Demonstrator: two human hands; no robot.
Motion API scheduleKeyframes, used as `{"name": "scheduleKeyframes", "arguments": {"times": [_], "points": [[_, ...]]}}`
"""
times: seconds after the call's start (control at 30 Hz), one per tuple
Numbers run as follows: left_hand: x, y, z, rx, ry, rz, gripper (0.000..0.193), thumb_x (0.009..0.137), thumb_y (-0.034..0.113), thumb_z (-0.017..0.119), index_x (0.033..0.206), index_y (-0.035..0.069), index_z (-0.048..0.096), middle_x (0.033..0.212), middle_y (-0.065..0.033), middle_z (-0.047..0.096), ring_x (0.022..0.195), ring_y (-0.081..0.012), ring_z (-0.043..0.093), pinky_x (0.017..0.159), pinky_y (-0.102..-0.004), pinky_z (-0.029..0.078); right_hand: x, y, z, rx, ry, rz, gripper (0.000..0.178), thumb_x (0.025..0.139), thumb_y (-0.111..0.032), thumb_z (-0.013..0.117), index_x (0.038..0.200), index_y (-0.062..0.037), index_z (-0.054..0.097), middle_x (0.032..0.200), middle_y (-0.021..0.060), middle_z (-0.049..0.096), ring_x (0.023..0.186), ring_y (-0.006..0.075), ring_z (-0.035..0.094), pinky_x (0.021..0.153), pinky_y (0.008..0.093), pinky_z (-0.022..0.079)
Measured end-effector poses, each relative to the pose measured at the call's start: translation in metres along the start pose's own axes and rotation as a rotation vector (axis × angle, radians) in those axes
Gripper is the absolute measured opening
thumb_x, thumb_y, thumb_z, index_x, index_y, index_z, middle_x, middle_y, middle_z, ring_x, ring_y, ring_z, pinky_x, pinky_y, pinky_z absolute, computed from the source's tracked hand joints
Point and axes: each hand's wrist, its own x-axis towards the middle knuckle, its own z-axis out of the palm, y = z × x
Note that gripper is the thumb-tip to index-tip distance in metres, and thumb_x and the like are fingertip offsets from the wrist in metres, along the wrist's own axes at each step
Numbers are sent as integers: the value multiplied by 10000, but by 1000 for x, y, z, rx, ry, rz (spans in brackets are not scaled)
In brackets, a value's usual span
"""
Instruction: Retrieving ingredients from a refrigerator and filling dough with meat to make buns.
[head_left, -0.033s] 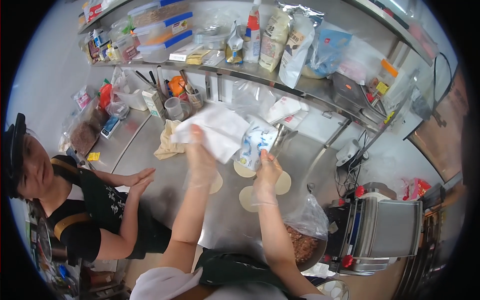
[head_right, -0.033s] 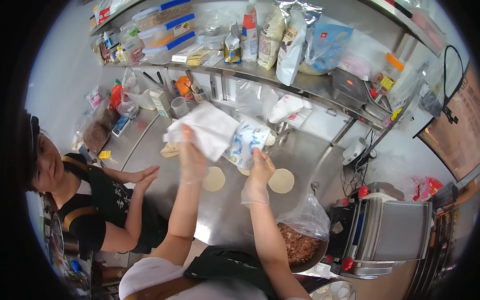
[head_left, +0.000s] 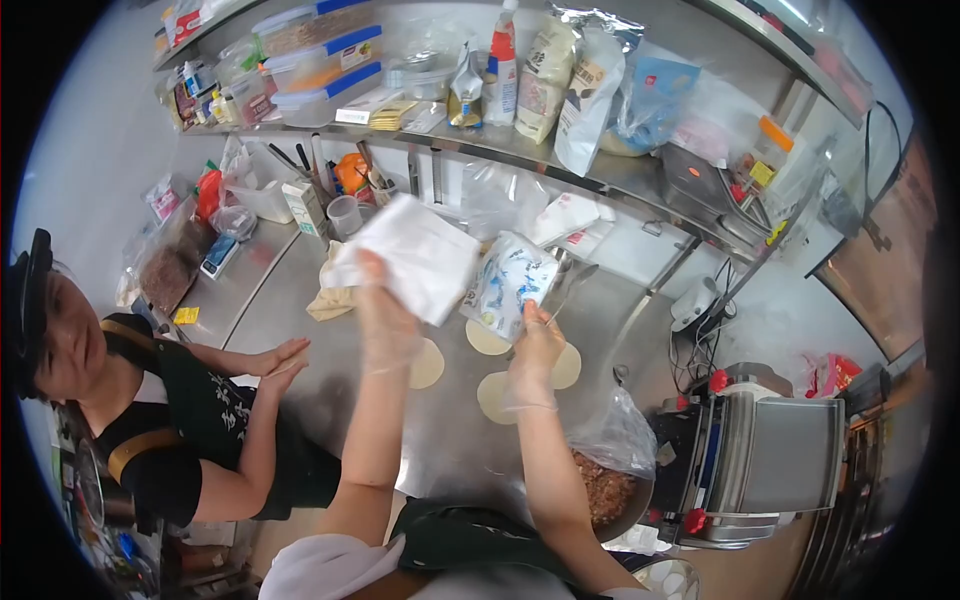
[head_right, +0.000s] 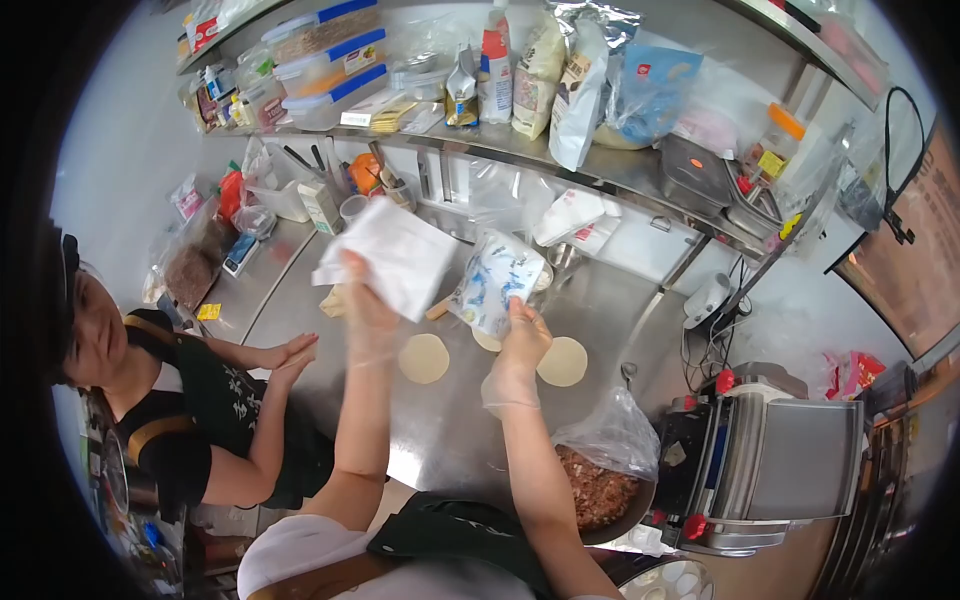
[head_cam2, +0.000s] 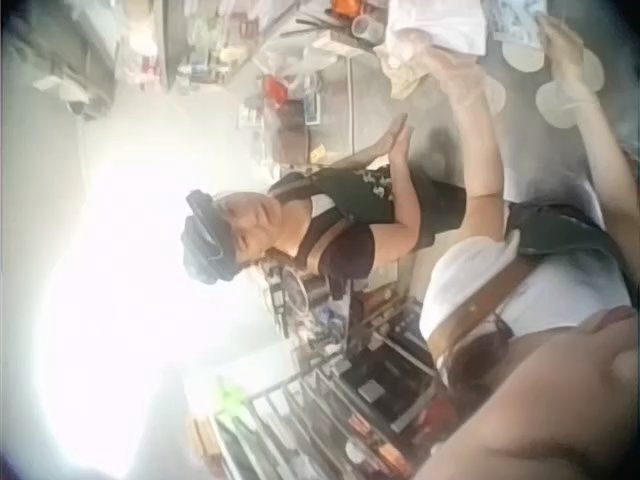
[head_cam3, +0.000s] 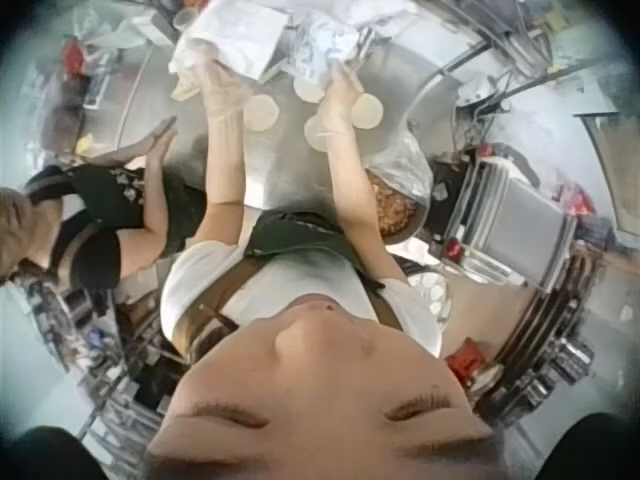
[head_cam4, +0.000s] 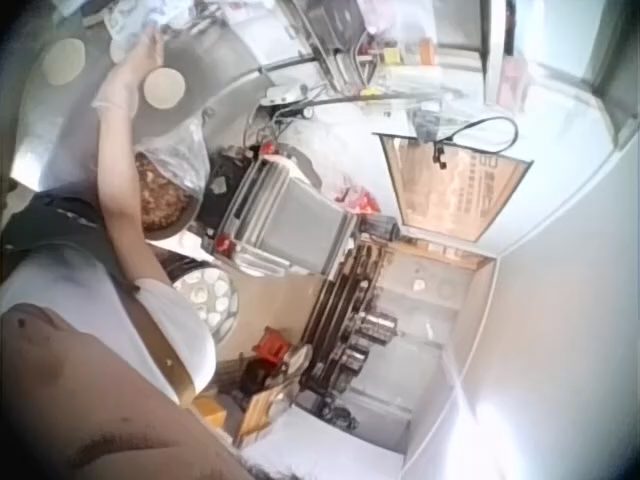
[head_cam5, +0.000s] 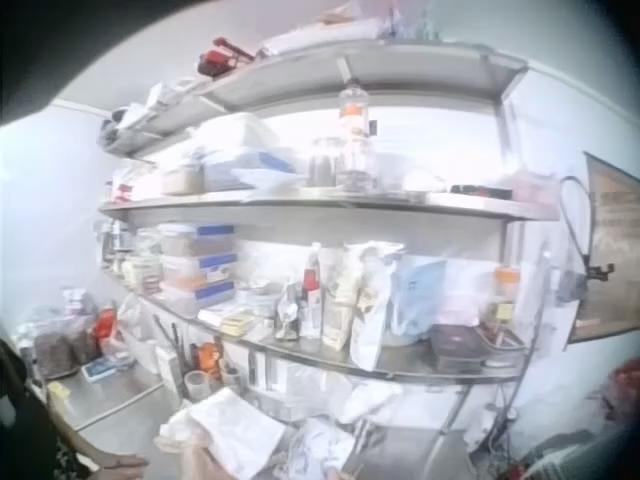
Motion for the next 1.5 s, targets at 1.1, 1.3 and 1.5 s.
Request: {"name": "scheduleKeyframes", "arguments": {"times": [1.1, 1.3, 1.5], "points": [[354, 89, 12, 1841, 289, 1200, 249, 764, 179, 662, 1009, 136, 674, 948, -108, 668, 906, -277, 632, 806, -359, 486, -101, -87, -179, -928, -309, 59, 170, 918, -166, 545, 1013, -49, 625, 887, 119, 641, 767, 120, 539, 673, 259, 433], [242, 45, 44, 1167, 310, 997, 282, 901, 264, 550, 1075, 57, 627, 981, -77, 634, 864, -235, 609, 762, -349, 472, -91, -86, -159, -1042, -127, -78, 184, 937, -123, 505, 922, 19, 621, 710, 41, 608, 623, 105, 543, 595, 245, 445], [15, -79, 40, 380, -116, -296, 475, 953, 358, 477, 1281, 15, 445, 1217, -84, 536, 1126, -198, 501, 978, -344, 375, -92, -131, -108, -550, -209, 40, 195, 951, -51, 454, 1120, 4, 535, 791, 66, 602, 554, 73, 512, 500, 203, 423]]}}
